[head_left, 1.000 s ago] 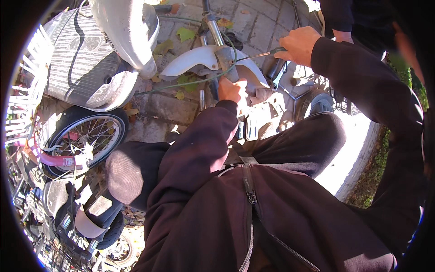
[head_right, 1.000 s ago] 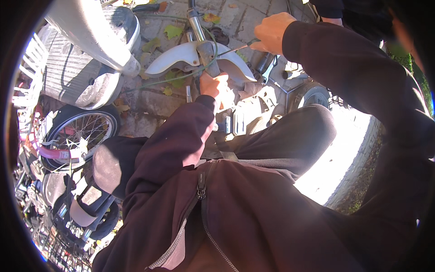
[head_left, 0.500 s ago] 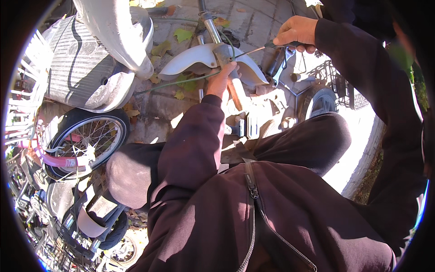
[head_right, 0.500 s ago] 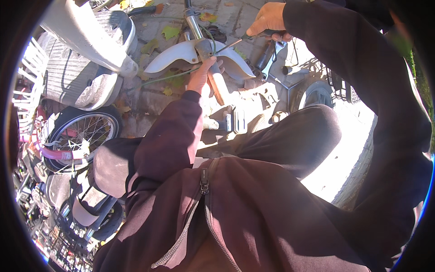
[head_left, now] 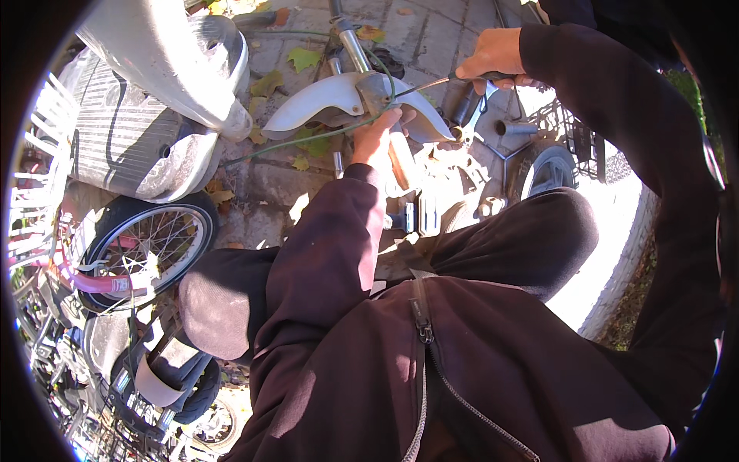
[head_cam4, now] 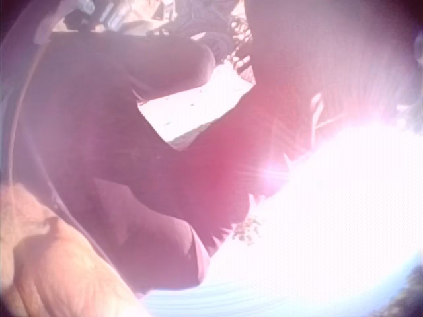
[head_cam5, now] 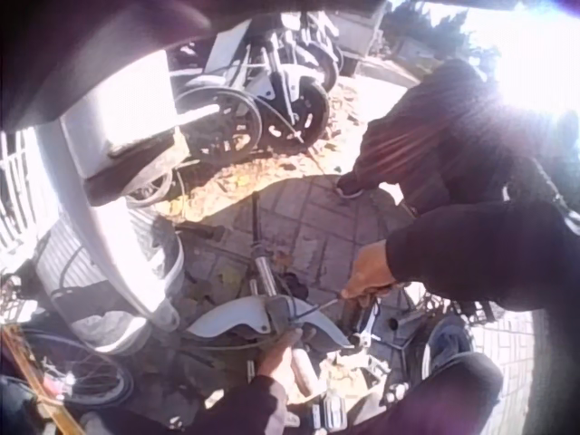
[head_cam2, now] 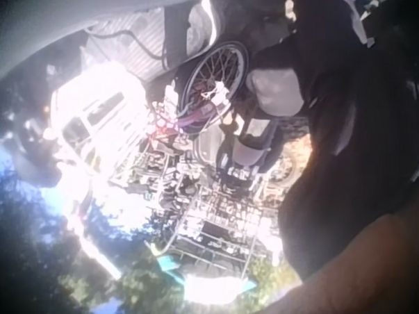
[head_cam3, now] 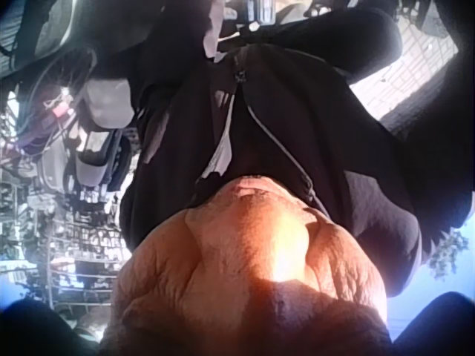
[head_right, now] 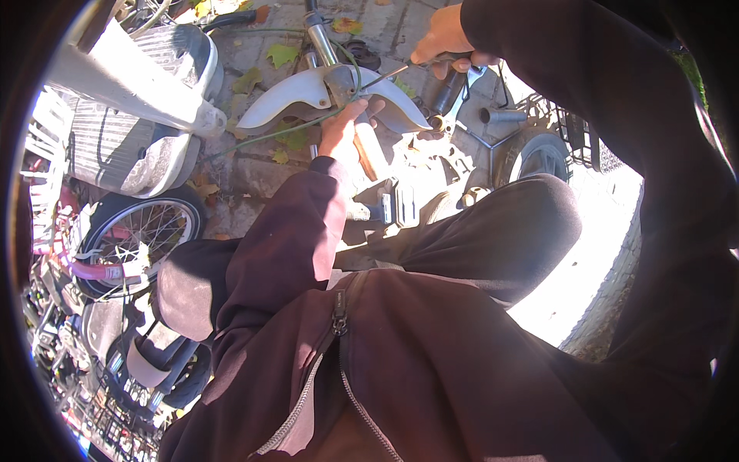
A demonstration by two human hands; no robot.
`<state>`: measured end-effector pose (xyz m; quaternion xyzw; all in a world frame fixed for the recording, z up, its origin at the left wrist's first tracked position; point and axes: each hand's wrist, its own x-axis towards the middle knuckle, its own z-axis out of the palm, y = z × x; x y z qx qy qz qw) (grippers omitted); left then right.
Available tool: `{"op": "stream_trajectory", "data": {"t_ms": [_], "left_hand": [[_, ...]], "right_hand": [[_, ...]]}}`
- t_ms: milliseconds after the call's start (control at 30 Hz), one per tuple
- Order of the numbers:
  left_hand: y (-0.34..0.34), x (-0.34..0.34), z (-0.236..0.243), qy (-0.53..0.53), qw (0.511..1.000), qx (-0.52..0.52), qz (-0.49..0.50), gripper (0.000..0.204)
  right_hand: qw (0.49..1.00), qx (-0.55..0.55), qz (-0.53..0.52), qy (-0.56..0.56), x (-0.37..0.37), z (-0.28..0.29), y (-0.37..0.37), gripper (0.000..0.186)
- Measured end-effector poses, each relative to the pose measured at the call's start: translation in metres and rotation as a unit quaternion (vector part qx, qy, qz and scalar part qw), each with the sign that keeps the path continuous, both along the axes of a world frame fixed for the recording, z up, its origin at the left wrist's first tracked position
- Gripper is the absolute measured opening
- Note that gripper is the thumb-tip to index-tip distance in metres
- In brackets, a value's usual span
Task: The person uses a screwdriver to loosen and remove a bolt from the bicycle's front fork area. They then detach a small metal bracket and set it aside.
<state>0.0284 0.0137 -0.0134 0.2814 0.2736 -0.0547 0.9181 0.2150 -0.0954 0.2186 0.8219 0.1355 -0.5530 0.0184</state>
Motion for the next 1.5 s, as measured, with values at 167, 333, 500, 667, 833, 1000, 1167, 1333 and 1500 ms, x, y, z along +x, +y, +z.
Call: {"op": "stream_trajectory", "data": {"t_ms": [167, 333, 500, 667, 833, 1000, 1167, 1333, 1500], "left_hand": [[0.002, 0.001, 0.008, 0.033, 0.999, -0.026, 0.003, 0.034], [0.002, -0.001, 0.013, 0.036, 0.999, -0.030, 0.001, 0.031], [-0.002, -0.002, 0.015, 0.083, 0.996, -0.035, 0.002, 0.027], [-0.002, -0.002, 0.025, 0.125, 0.992, -0.025, 0.010, 0.027], [-0.003, 0.002, 0.030, 0.205, 0.978, 0.015, -0.032, 0.024], [0.001, 0.002, 0.026, 0.143, 0.988, -0.030, -0.047, 0.021], [-0.002, 0.002, 0.025, 0.177, 0.983, -0.009, -0.044, 0.023], [-0.004, 0.001, 0.021, 0.149, 0.988, -0.024, -0.036, 0.028], [-0.005, 0.001, 0.018, 0.117, 0.993, -0.001, -0.008, 0.026]], "right_hand": [[0.989, 0.043, 0.115, -0.087, -0.011, -0.009, -0.010, 0.048], [0.901, 0.065, 0.310, -0.295, -0.028, -0.014, -0.020, 0.047], [0.823, 0.027, 0.473, -0.312, -0.031, -0.010, -0.017, 0.044], [0.985, 0.053, 0.121, -0.109, -0.015, -0.003, -0.008, 0.044], [0.999, -0.021, 0.016, 0.028, -0.004, -0.005, -0.004, 0.054], [0.917, -0.008, 0.308, -0.254, -0.041, -0.008, -0.018, 0.051], [0.812, 0.020, 0.503, -0.296, -0.037, -0.008, -0.018, 0.044], [0.990, 0.022, 0.097, -0.099, -0.016, -0.010, -0.021, 0.045], [0.984, -0.012, -0.158, 0.086, -0.007, -0.007, -0.021, 0.044]]}}
